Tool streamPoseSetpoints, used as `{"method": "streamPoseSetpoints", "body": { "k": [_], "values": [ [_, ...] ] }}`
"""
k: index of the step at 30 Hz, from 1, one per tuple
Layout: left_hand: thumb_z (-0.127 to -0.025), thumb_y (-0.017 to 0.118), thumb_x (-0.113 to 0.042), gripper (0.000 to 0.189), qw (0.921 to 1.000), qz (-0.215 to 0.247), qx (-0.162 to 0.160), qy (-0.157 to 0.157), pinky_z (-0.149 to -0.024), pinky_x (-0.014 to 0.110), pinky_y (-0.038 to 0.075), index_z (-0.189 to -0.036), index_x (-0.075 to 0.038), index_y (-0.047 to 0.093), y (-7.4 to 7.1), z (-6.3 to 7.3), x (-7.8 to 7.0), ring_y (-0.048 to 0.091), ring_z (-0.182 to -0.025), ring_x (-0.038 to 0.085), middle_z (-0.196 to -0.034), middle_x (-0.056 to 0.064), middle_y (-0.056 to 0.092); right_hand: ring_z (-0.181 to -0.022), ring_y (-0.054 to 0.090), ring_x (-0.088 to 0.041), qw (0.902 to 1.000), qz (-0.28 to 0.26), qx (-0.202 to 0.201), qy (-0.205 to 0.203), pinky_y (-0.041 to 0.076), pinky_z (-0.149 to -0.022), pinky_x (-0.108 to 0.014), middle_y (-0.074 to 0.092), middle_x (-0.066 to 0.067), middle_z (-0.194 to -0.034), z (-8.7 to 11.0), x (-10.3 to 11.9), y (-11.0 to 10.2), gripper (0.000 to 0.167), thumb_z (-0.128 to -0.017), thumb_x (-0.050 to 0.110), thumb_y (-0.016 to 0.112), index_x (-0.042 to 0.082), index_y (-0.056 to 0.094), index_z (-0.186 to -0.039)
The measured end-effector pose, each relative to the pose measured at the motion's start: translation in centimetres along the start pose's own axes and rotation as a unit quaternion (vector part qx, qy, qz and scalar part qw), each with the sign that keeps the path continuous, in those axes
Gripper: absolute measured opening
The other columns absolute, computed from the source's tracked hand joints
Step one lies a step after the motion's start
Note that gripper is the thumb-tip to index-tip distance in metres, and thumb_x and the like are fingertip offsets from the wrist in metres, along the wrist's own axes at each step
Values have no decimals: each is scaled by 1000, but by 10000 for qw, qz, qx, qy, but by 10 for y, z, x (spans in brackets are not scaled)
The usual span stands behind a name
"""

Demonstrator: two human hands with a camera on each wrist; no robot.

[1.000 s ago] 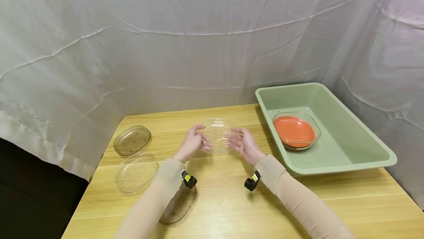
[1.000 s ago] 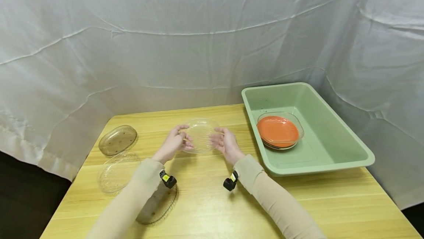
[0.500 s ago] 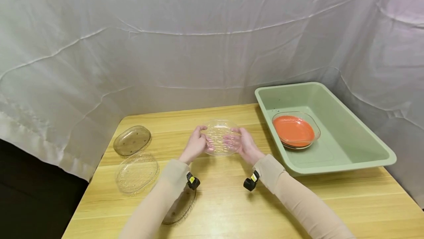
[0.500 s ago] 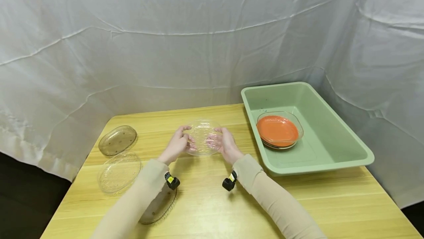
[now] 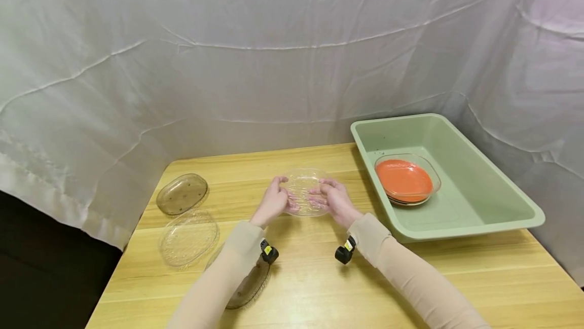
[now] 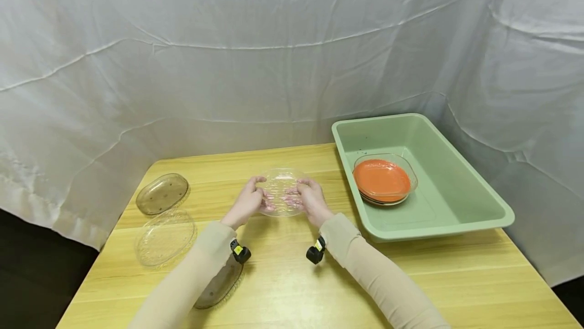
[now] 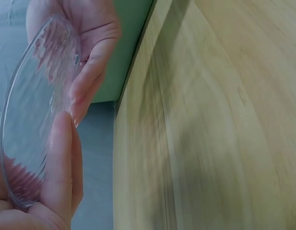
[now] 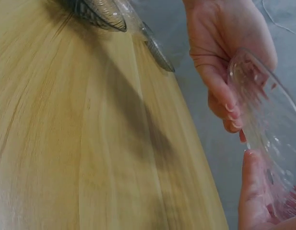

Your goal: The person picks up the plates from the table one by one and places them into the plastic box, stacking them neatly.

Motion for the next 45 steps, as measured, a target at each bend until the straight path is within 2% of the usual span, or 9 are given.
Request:
{"method": "streamPoseSetpoints", "body": {
  "k": [4, 8, 14, 18, 25, 33, 36, 40, 45],
  "values": [
    [-98, 29, 2, 54, 9994, 287, 167, -100, -73, 38, 66, -152, 2, 26, 3, 0, 2, 64, -66, 19, -104, 23, 58, -84, 74, -15, 10000, 14, 23, 2, 63, -81, -26, 60, -33, -133, 0, -2, -2, 46, -101, -3, 34, -4, 31, -147],
    [-95, 29, 5, 57, 9982, 477, 286, -212, -75, 40, 66, -151, 3, 25, 5, -1, 5, 70, -74, 25, -119, 36, 57, -81, 73, -14, 9999, 98, 12, 35, 63, -79, -25, 59, -33, -134, -1, -2, -4, 48, -99, -7, 32, -4, 31, -147],
    [-99, 30, -1, 54, 9982, 395, 388, -251, -76, 38, 66, -153, 1, 24, 5, -2, 9, 69, -73, 21, -119, 33, 58, -83, 74, -17, 9997, 246, -72, 57, 64, -79, -26, 63, -31, -128, 0, -1, -6, 48, -98, -7, 32, -5, 33, -146],
    [-105, 31, -9, 49, 9985, 359, 319, -250, -73, 37, 65, -153, -1, 27, 4, -2, 9, 64, -68, 17, -118, 28, 56, -86, 74, -20, 9994, 309, -136, 95, 64, -77, -25, 64, -30, -127, 1, 1, -6, 48, -98, -7, 32, -3, 35, -146],
    [-110, 32, -26, 49, 9992, 351, 79, -154, -71, 38, 65, -153, -3, 31, -2, -3, 5, 67, -68, 16, -124, 26, 57, -84, 75, -17, 9995, 276, -117, 109, 62, -72, -20, 60, -32, -133, 3, 8, -4, 51, -97, -7, 31, -4, 34, -147],
    [-111, 30, -33, 49, 9983, 1, -488, 324, -67, 27, 60, -147, -2, 40, -16, -8, -8, 70, -79, 16, -130, 24, 62, -80, 73, -10, 9993, 340, 2, 174, 61, -69, -18, 56, -32, -140, 4, 19, -5, 53, -99, -6, 29, -2, 29, -151],
    [-111, 31, -34, 46, 9967, -75, -700, 406, -75, 27, 58, -145, -6, 45, -20, -9, -14, 69, -93, 20, -131, 20, 63, -81, 73, -10, 9993, 339, 32, 162, 61, -70, -18, 54, -31, -142, 6, 26, -5, 52, -99, -5, 28, -2, 29, -151],
    [-111, 32, -33, 43, 9950, 81, -846, 523, -94, 38, 59, -142, -8, 48, -22, -11, -20, 66, -112, 30, -134, 19, 61, -80, 73, -10, 9993, 339, 8, 164, 61, -72, -18, 55, -30, -142, 8, 37, -6, 53, -99, -6, 29, -1, 28, -152],
    [-111, 35, -31, 42, 9919, 196, -982, 785, -101, 42, 58, -142, -6, 49, -25, -13, -27, 65, -116, 33, -133, 19, 61, -81, 73, -9, 9989, 446, 59, 99, 61, -72, -18, 54, -30, -143, 10, 50, -7, 49, -101, -2, 28, 0, 29, -150]
  ]
}}
Point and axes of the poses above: each hand's wrist, its own z-axis away from the middle knuckle, its own y-axis out of the palm, x = y × z, the point moved 5 cm from there along -z, towards the middle knuckle
